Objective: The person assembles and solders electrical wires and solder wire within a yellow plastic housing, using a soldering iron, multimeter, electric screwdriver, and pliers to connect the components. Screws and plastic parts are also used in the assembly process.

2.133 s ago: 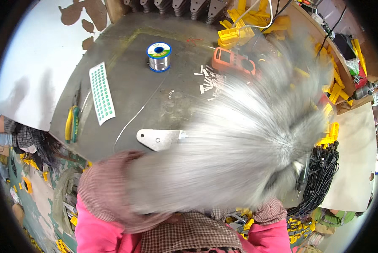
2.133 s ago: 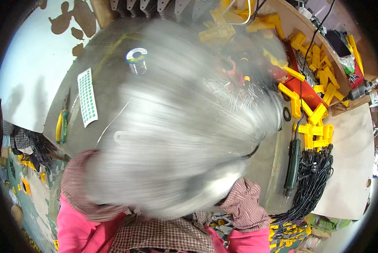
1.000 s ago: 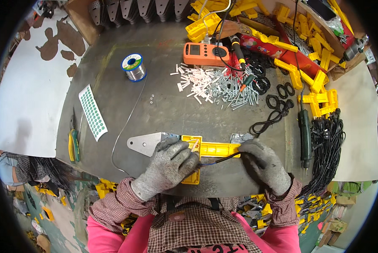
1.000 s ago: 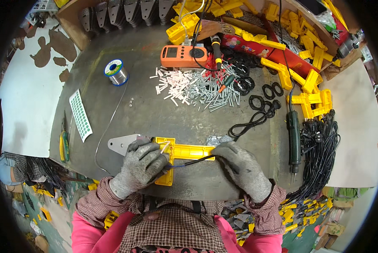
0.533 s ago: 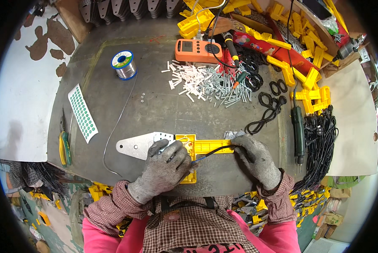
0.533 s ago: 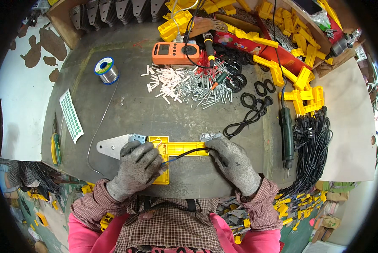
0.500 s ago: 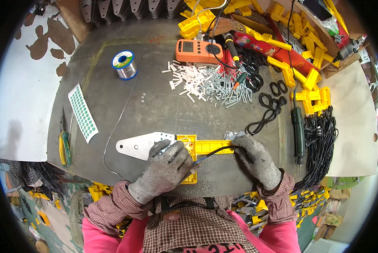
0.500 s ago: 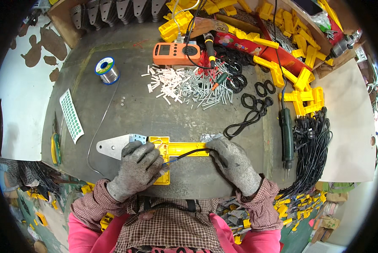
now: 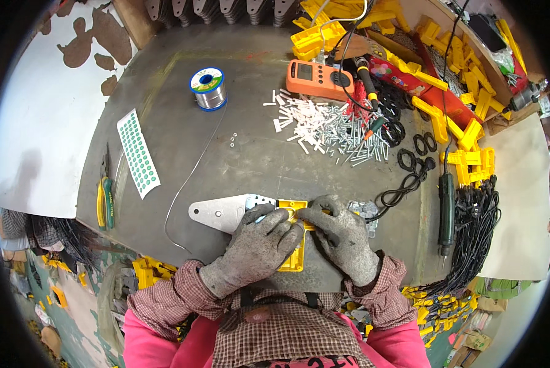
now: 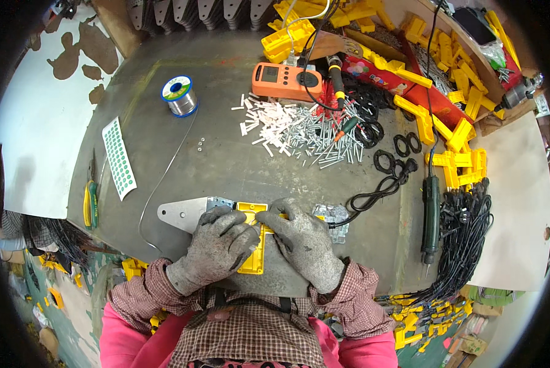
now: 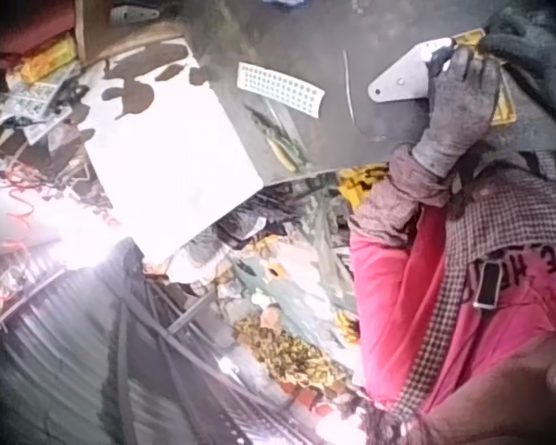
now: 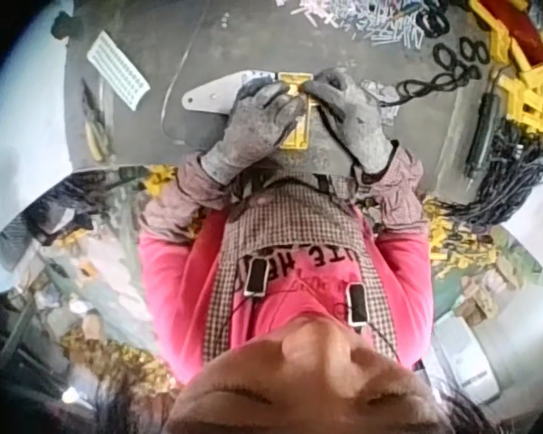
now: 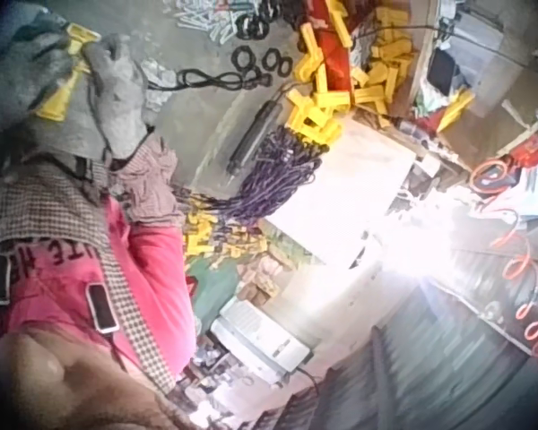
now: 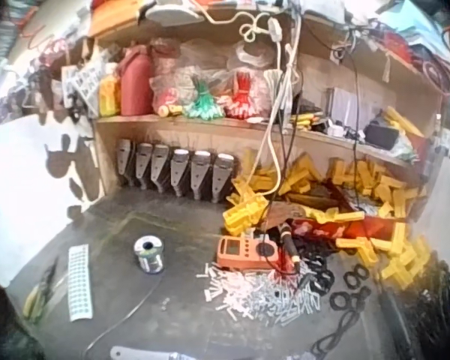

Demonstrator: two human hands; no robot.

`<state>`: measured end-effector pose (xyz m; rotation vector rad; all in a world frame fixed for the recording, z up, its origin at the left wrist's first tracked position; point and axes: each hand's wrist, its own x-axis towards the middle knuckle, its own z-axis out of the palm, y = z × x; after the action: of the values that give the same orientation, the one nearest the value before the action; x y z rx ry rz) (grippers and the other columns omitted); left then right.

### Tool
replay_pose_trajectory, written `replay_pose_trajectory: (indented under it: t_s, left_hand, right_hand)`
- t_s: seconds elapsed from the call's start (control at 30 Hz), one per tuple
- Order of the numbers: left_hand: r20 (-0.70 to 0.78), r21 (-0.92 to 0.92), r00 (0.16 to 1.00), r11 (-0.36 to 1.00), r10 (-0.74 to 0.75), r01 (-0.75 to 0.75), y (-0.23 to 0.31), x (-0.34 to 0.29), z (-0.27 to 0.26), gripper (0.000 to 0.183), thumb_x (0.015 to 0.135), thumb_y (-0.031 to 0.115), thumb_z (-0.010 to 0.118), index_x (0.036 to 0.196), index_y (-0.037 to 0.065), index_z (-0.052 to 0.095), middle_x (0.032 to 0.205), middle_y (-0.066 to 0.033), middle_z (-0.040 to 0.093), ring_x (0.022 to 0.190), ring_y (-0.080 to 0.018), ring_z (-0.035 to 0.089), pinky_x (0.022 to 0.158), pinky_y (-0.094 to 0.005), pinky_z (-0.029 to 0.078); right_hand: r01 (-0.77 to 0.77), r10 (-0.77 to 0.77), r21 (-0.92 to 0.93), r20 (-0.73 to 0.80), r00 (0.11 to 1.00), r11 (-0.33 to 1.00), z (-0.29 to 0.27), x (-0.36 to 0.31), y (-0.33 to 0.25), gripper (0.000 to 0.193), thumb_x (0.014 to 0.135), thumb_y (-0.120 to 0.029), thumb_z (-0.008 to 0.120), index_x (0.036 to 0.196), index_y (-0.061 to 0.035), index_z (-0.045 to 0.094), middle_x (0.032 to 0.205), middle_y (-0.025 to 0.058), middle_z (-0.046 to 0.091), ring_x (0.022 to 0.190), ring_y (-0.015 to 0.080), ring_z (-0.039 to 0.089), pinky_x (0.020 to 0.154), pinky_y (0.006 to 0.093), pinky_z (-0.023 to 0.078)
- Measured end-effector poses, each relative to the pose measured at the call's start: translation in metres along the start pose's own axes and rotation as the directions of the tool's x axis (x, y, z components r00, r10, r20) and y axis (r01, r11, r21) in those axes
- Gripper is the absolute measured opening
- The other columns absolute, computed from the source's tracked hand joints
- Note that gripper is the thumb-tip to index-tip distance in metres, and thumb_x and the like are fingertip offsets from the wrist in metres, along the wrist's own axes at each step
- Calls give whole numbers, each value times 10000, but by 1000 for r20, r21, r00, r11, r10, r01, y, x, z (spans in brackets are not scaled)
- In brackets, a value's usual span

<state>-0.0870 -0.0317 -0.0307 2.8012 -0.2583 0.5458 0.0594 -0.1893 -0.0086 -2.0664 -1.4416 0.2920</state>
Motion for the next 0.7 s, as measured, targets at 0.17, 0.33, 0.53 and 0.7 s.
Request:
replay_pose_trajectory:
  t_s: [0.17, 0.33, 0.53, 0.7]
  left_hand:
    - [102, 10, 993, 999, -54, 53, 16, -1, -7, 429, 797, 264, 667, 1149, 21, 632, 1182, -128, 597, 1140, -292, 544, 1020, -487, 405]
    - [317, 126, 939, 987, -134, 99, 49, 0, -17, 545, 818, 267, 583, 1236, -81, 558, 1312, -252, 535, 1229, -356, 518, 1076, -507, 361]
    - [332, 218, 933, 973, -141, 70, 56, 0, -10, 551, 860, 354, 572, 1199, -81, 569, 1344, -282, 498, 1215, -380, 519, 1053, -597, 339]
    - [262, 62, 953, 988, -155, 143, 51, -21, 1, 645, 892, 492, 556, 1182, -84, 576, 1383, -294, 457, 1257, -367, 477, 1035, -723, 210]
  right_hand:
    - [-33, 33, 13, 3, 999, 999, 0, 7, -5, 408, 759, -7, 652, 1148, -128, 652, 1093, 97, 601, 882, 299, 666, 714, 390, 545]
    - [67, -69, 54, 35, 997, 996, -6, 4, 4, 386, 775, -14, 659, 1142, -134, 660, 1099, 147, 574, 923, 309, 652, 749, 394, 543]
    - [61, -46, -40, 314, 948, 997, -29, 21, 0, 359, 842, -46, 588, 1180, -155, 643, 1124, 151, 583, 935, 294, 656, 776, 396, 545]
    - [-78, 163, 207, -432, 887, 975, -133, 109, 75, 345, 804, 96, 518, 1089, -53, 645, 1055, 155, 633, 956, 319, 646, 836, 370, 526]
